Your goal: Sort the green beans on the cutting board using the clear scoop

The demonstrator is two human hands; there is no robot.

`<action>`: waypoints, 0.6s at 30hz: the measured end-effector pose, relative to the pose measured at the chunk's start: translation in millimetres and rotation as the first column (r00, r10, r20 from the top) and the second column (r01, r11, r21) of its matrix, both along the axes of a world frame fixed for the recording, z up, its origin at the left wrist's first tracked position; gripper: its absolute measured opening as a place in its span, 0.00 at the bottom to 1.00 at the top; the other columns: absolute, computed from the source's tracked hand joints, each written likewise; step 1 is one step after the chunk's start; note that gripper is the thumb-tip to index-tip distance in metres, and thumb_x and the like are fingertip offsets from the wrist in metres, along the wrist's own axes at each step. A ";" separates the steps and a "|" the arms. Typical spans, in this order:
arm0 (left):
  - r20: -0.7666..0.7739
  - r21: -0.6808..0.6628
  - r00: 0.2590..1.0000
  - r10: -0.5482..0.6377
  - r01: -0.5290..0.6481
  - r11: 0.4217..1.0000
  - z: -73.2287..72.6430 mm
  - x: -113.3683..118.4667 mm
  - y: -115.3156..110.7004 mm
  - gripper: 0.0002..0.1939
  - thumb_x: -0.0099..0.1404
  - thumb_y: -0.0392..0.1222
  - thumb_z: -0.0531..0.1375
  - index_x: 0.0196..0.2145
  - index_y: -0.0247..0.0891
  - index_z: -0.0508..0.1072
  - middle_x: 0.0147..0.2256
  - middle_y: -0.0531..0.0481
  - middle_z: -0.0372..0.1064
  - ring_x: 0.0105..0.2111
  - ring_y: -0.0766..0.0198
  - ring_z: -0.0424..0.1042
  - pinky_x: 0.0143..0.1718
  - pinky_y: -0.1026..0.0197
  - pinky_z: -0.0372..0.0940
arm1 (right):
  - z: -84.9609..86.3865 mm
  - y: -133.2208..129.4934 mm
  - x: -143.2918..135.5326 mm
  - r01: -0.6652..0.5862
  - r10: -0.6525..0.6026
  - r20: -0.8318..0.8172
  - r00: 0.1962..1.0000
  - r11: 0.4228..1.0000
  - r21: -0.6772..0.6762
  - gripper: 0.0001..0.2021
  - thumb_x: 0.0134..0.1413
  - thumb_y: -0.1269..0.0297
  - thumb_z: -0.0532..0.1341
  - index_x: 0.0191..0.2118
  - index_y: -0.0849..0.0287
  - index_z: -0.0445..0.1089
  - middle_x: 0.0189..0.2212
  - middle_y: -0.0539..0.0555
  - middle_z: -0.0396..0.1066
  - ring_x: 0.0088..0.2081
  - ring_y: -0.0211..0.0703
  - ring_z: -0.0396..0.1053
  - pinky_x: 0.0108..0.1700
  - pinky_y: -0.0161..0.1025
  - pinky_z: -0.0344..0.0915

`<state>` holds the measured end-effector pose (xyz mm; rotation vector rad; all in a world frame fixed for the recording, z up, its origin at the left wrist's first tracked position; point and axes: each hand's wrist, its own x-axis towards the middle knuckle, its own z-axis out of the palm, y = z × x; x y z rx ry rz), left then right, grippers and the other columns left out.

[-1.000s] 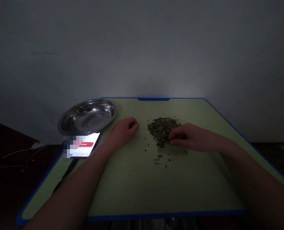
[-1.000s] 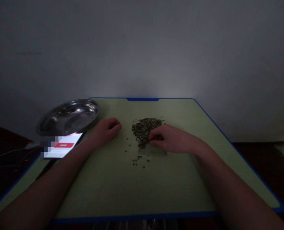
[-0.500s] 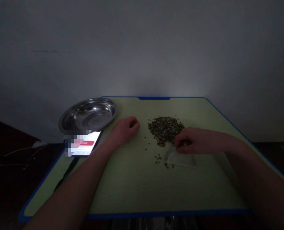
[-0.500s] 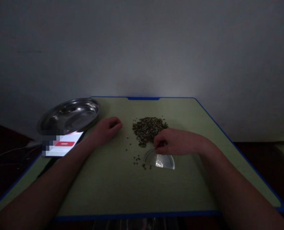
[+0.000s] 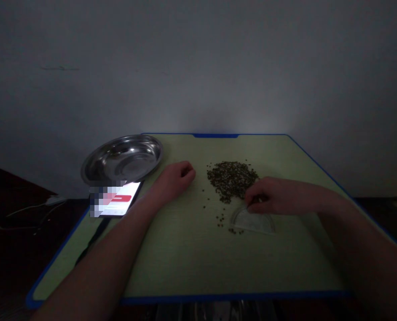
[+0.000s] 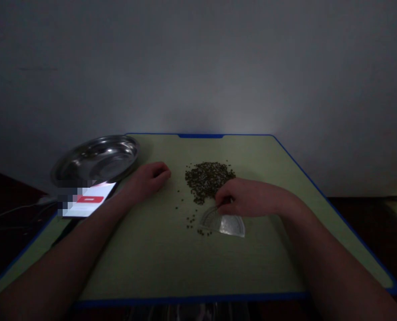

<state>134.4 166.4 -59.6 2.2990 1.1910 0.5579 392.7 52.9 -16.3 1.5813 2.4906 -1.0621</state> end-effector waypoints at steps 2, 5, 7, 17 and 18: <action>0.003 0.003 1.000 -0.002 0.002 1.000 0.1 -0.1 0.0 0.11 0.61 0.43 0.52 0.26 0.37 0.68 0.24 0.53 0.66 0.25 0.66 0.62 0.27 0.62 0.55 | 0.4 -1.6 -6.0 -0.013 0.013 0.009 1.000 1.000 -0.001 0.09 0.57 0.62 0.59 0.34 0.60 0.75 0.29 0.51 0.74 0.30 0.39 0.69 0.31 0.35 0.59; 0.012 0.006 1.000 -0.004 0.004 1.000 0.4 0.1 -0.3 0.11 0.61 0.44 0.52 0.26 0.37 0.68 0.24 0.53 0.66 0.25 0.66 0.62 0.27 0.62 0.55 | 0.0 -1.9 -10.2 0.006 -0.007 0.035 0.999 1.000 0.020 0.09 0.56 0.62 0.58 0.34 0.59 0.75 0.28 0.51 0.74 0.28 0.39 0.68 0.30 0.35 0.58; 0.012 0.001 1.000 -0.002 0.002 1.000 1.2 0.4 -0.7 0.11 0.61 0.44 0.52 0.26 0.37 0.68 0.24 0.53 0.66 0.24 0.66 0.61 0.27 0.62 0.55 | -0.2 -0.5 -7.7 0.044 -0.047 0.063 0.997 0.998 0.053 0.10 0.57 0.62 0.58 0.34 0.59 0.75 0.27 0.51 0.73 0.28 0.40 0.67 0.29 0.36 0.58; -0.001 0.003 1.000 0.003 -0.003 1.000 2.1 0.8 -1.7 0.11 0.61 0.44 0.52 0.27 0.37 0.69 0.25 0.52 0.67 0.25 0.66 0.62 0.27 0.62 0.55 | 1.8 -6.7 -7.6 -0.005 0.004 0.034 0.999 1.000 0.025 0.10 0.57 0.61 0.58 0.34 0.59 0.75 0.29 0.52 0.74 0.30 0.41 0.68 0.31 0.37 0.59; 0.001 0.005 1.000 0.001 -0.001 1.000 1.9 0.7 -1.8 0.11 0.62 0.44 0.52 0.27 0.37 0.69 0.25 0.52 0.67 0.25 0.66 0.63 0.27 0.62 0.55 | 1.6 -7.9 -10.9 -0.011 0.011 0.035 0.999 1.000 0.019 0.10 0.57 0.61 0.57 0.34 0.59 0.75 0.28 0.52 0.74 0.29 0.41 0.68 0.31 0.37 0.59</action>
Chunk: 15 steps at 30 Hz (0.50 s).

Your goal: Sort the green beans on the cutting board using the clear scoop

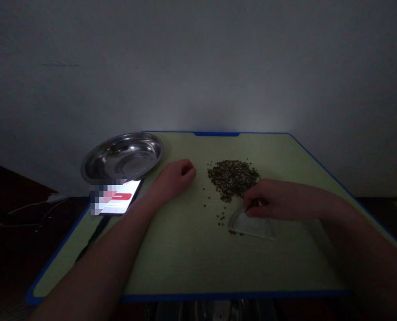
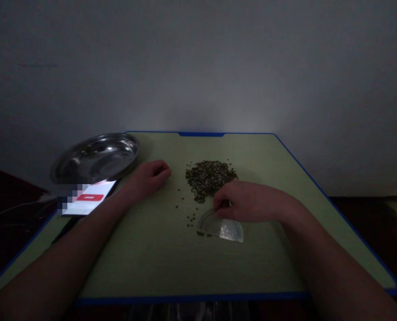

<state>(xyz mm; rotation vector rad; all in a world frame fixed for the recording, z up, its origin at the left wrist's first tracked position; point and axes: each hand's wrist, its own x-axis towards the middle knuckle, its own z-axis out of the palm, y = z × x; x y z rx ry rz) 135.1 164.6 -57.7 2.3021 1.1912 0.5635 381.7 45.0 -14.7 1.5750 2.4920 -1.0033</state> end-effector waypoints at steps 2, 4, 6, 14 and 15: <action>0.001 0.000 1.000 0.000 0.000 1.000 0.3 0.0 -0.2 0.11 0.62 0.44 0.52 0.27 0.37 0.69 0.26 0.52 0.68 0.26 0.65 0.63 0.28 0.61 0.56 | -0.3 -1.3 -5.7 -0.008 0.008 0.005 1.000 1.000 -0.007 0.10 0.57 0.62 0.57 0.33 0.58 0.75 0.27 0.51 0.73 0.28 0.39 0.67 0.29 0.36 0.57; -0.008 -0.006 1.000 0.004 -0.004 1.000 1.1 0.1 -0.3 0.10 0.61 0.43 0.52 0.27 0.37 0.69 0.26 0.52 0.67 0.26 0.65 0.64 0.28 0.61 0.56 | -0.1 -1.2 -8.3 -0.003 0.003 0.023 1.000 1.000 0.004 0.10 0.57 0.61 0.58 0.32 0.58 0.74 0.25 0.50 0.71 0.26 0.38 0.66 0.27 0.36 0.56; -0.012 -0.013 1.000 0.003 -0.003 1.000 1.6 0.3 -0.4 0.10 0.61 0.43 0.52 0.27 0.36 0.69 0.25 0.52 0.67 0.26 0.65 0.63 0.28 0.61 0.55 | 0.6 0.0 -6.7 0.026 -0.028 0.055 0.998 0.999 0.038 0.10 0.56 0.61 0.57 0.29 0.58 0.73 0.24 0.49 0.70 0.25 0.38 0.64 0.27 0.36 0.55; 0.004 -0.031 1.000 0.010 -0.009 0.999 0.6 0.0 -0.2 0.10 0.61 0.43 0.53 0.27 0.37 0.68 0.25 0.52 0.67 0.25 0.66 0.62 0.27 0.61 0.55 | 1.6 5.5 9.1 0.113 -0.126 0.127 0.984 0.988 0.103 0.11 0.57 0.60 0.56 0.29 0.58 0.71 0.23 0.50 0.68 0.25 0.39 0.64 0.27 0.38 0.55; 0.003 -0.030 1.000 0.008 -0.008 1.000 0.7 0.0 -0.2 0.10 0.61 0.43 0.53 0.27 0.37 0.69 0.25 0.52 0.67 0.25 0.66 0.62 0.27 0.61 0.55 | 1.5 5.5 8.8 0.111 -0.125 0.130 0.984 0.988 0.108 0.11 0.57 0.60 0.56 0.29 0.58 0.71 0.24 0.50 0.69 0.25 0.39 0.64 0.27 0.38 0.55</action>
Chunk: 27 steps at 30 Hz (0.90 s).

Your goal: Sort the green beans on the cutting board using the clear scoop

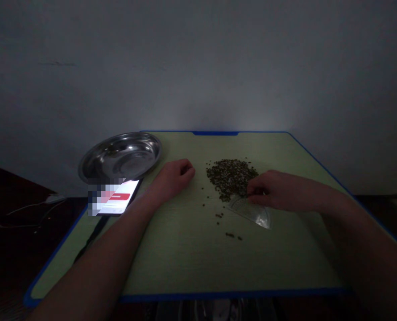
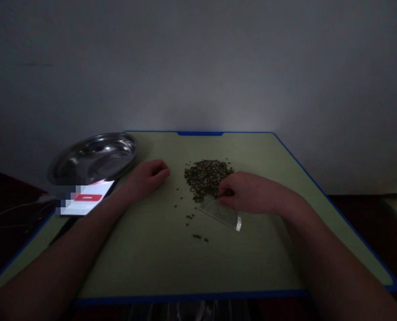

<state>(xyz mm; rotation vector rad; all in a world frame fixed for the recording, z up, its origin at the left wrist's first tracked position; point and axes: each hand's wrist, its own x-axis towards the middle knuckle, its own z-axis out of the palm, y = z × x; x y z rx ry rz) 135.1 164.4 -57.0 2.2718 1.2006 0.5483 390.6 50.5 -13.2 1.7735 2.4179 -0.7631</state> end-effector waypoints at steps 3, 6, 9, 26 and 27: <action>-0.001 0.012 1.000 -0.005 0.005 1.000 -0.3 0.1 0.3 0.10 0.61 0.43 0.53 0.27 0.37 0.69 0.25 0.51 0.67 0.25 0.65 0.63 0.27 0.61 0.55 | 0.1 -0.1 -2.7 0.001 -0.001 -0.012 1.000 1.000 0.004 0.11 0.58 0.60 0.56 0.31 0.58 0.72 0.24 0.50 0.69 0.25 0.40 0.64 0.27 0.38 0.55; -0.003 0.024 1.000 -0.008 0.008 1.000 -1.0 0.5 0.8 0.10 0.61 0.43 0.52 0.26 0.37 0.69 0.24 0.52 0.67 0.25 0.66 0.62 0.26 0.62 0.54 | 0.6 0.3 -5.2 -0.010 0.010 -0.041 0.999 1.000 -0.002 0.10 0.58 0.61 0.56 0.31 0.57 0.72 0.24 0.50 0.69 0.25 0.39 0.64 0.27 0.37 0.54; -0.008 0.026 1.000 -0.008 0.008 1.000 -0.7 0.8 0.6 0.11 0.61 0.44 0.53 0.26 0.37 0.69 0.25 0.53 0.67 0.25 0.66 0.62 0.27 0.62 0.54 | 0.6 0.4 -6.1 -0.015 0.014 -0.063 0.998 1.000 -0.014 0.10 0.58 0.61 0.56 0.30 0.58 0.71 0.24 0.49 0.69 0.25 0.38 0.63 0.27 0.37 0.55; -0.022 0.036 1.000 -0.002 0.003 0.999 -0.1 1.1 -0.1 0.09 0.62 0.42 0.53 0.27 0.37 0.69 0.26 0.52 0.68 0.26 0.65 0.63 0.27 0.62 0.55 | -0.9 -15.7 -32.2 -0.162 0.150 -0.123 0.981 0.982 -0.093 0.08 0.57 0.62 0.59 0.34 0.56 0.76 0.28 0.51 0.75 0.28 0.40 0.68 0.29 0.36 0.56; -0.020 0.037 1.000 -0.004 0.005 0.999 -0.3 1.2 0.0 0.09 0.62 0.42 0.53 0.27 0.37 0.69 0.26 0.52 0.68 0.26 0.65 0.63 0.27 0.61 0.55 | -0.6 -17.6 -35.8 -0.174 0.161 -0.127 0.979 0.979 -0.102 0.08 0.56 0.63 0.59 0.33 0.56 0.76 0.27 0.51 0.75 0.28 0.40 0.68 0.28 0.36 0.56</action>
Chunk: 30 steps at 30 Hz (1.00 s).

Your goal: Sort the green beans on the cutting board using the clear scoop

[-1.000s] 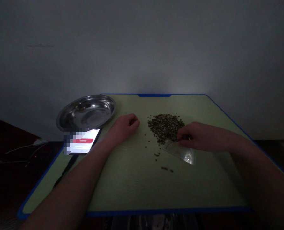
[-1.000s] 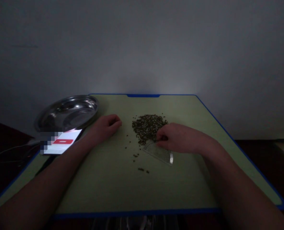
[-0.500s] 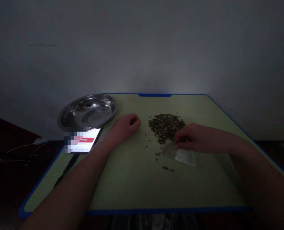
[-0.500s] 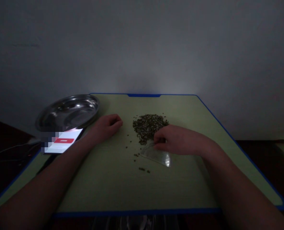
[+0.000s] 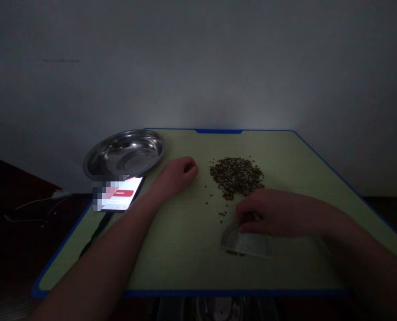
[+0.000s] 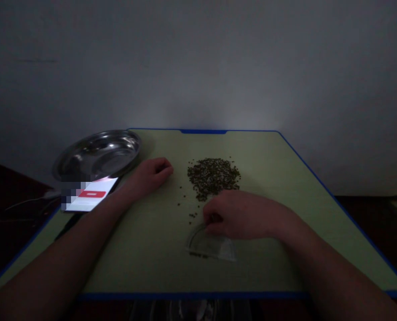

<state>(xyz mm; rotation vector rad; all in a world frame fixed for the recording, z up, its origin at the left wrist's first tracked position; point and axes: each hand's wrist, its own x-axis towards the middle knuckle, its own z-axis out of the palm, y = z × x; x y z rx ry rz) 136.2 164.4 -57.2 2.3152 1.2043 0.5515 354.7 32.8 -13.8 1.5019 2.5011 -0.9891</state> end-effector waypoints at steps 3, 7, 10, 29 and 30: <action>-0.004 -0.004 1.000 0.002 -0.002 1.000 0.2 0.2 -0.3 0.10 0.62 0.43 0.53 0.27 0.37 0.69 0.26 0.51 0.68 0.25 0.65 0.63 0.27 0.61 0.55 | -0.2 -5.7 -11.1 -0.031 0.030 -0.024 0.999 0.999 -0.020 0.07 0.55 0.63 0.60 0.32 0.56 0.76 0.26 0.50 0.75 0.26 0.38 0.68 0.27 0.35 0.55; -0.010 -0.001 1.000 0.005 -0.005 1.000 2.3 0.1 -2.0 0.11 0.62 0.43 0.52 0.27 0.37 0.69 0.26 0.51 0.69 0.25 0.65 0.63 0.28 0.61 0.56 | -1.1 -12.3 -22.5 -0.076 0.074 -0.044 0.996 0.996 -0.044 0.07 0.54 0.61 0.62 0.32 0.56 0.76 0.26 0.50 0.75 0.26 0.39 0.69 0.26 0.35 0.55; -0.005 -0.002 1.000 0.001 -0.001 1.000 3.1 0.2 -2.9 0.11 0.62 0.44 0.52 0.27 0.36 0.70 0.26 0.51 0.69 0.25 0.65 0.64 0.28 0.61 0.56 | 0.7 -15.4 -26.0 -0.096 0.093 -0.053 0.994 0.994 -0.056 0.07 0.54 0.61 0.62 0.32 0.56 0.77 0.27 0.50 0.75 0.28 0.39 0.70 0.27 0.35 0.55; -0.003 0.009 1.000 -0.027 0.027 1.000 -1.3 -0.6 0.7 0.10 0.61 0.43 0.52 0.27 0.37 0.68 0.25 0.52 0.67 0.25 0.66 0.63 0.27 0.61 0.54 | 7.0 8.0 25.2 0.071 -0.073 -0.068 0.995 0.997 -0.027 0.10 0.58 0.62 0.59 0.27 0.58 0.69 0.23 0.46 0.66 0.25 0.36 0.63 0.26 0.34 0.56; -0.004 0.014 1.000 -0.030 0.030 0.999 -1.2 -0.9 0.7 0.10 0.61 0.43 0.52 0.27 0.37 0.68 0.25 0.52 0.67 0.25 0.66 0.63 0.27 0.61 0.54 | 6.5 8.4 27.1 0.071 -0.074 -0.064 0.995 0.996 -0.059 0.09 0.58 0.62 0.59 0.27 0.58 0.69 0.23 0.46 0.67 0.25 0.36 0.63 0.27 0.34 0.56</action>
